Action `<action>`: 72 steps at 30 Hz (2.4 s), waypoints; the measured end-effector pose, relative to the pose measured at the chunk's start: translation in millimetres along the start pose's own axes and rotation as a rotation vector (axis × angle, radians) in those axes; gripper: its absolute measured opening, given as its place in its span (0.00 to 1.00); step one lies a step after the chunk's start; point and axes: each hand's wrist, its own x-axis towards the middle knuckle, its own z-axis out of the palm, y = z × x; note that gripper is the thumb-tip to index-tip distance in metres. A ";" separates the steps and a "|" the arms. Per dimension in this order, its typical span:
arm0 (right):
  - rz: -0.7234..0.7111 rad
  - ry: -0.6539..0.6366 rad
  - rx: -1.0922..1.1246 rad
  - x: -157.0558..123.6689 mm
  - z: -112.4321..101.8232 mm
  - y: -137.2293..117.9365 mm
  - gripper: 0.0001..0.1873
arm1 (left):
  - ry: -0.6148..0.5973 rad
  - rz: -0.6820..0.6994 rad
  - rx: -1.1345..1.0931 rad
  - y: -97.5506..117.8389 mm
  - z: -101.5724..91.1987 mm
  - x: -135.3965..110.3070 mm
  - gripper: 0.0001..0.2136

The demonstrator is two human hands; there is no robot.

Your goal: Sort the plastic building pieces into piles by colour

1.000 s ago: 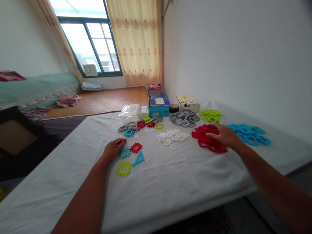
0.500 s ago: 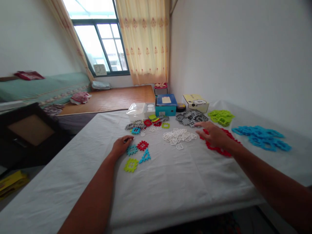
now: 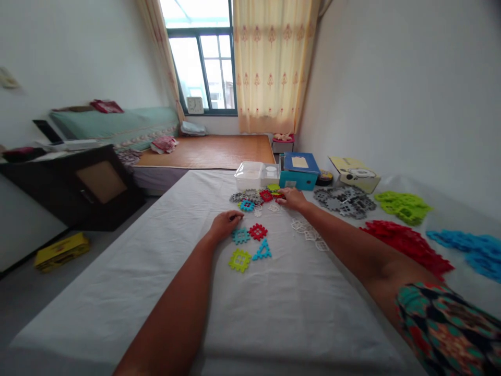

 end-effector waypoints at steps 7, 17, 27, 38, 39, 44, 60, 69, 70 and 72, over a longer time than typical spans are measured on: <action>-0.042 0.034 0.226 -14.4 1.4 -17.6 0.19 | 0.007 0.006 -0.016 -2.3 2.4 1.4 0.14; -0.079 0.138 0.478 -48.2 -28.7 -24.4 0.17 | 0.003 0.026 -0.005 -3.7 2.8 2.4 0.14; -0.005 0.147 0.560 -145.5 -60.2 50.2 0.13 | -0.020 0.037 -0.018 -4.3 -2.0 3.3 0.17; 0.598 0.428 0.527 -289.3 -123.5 211.0 0.27 | -0.040 0.004 0.045 -3.7 -3.9 6.5 0.20; 0.636 0.427 0.537 -297.3 -120.7 215.6 0.28 | -0.041 0.005 0.049 -4.4 -3.7 6.8 0.20; 0.670 0.293 0.410 -312.7 -97.4 231.3 0.23 | -0.023 0.001 0.064 -7.4 -2.2 7.1 0.20; -0.355 0.011 0.224 -101.1 -27.4 -31.8 0.17 | 0.002 0.008 0.069 1.5 1.7 -1.5 0.15; -0.228 -0.039 0.310 -1.0 -1.8 -70.0 0.35 | -0.002 0.011 0.023 0.0 2.9 0.3 0.14; -0.242 -0.040 0.370 1.7 -3.6 -69.3 0.36 | -0.003 0.012 0.020 0.1 2.7 0.6 0.14; -0.255 -0.043 0.546 2.8 -7.5 -66.4 0.36 | -0.005 0.014 0.019 0.7 2.0 0.8 0.13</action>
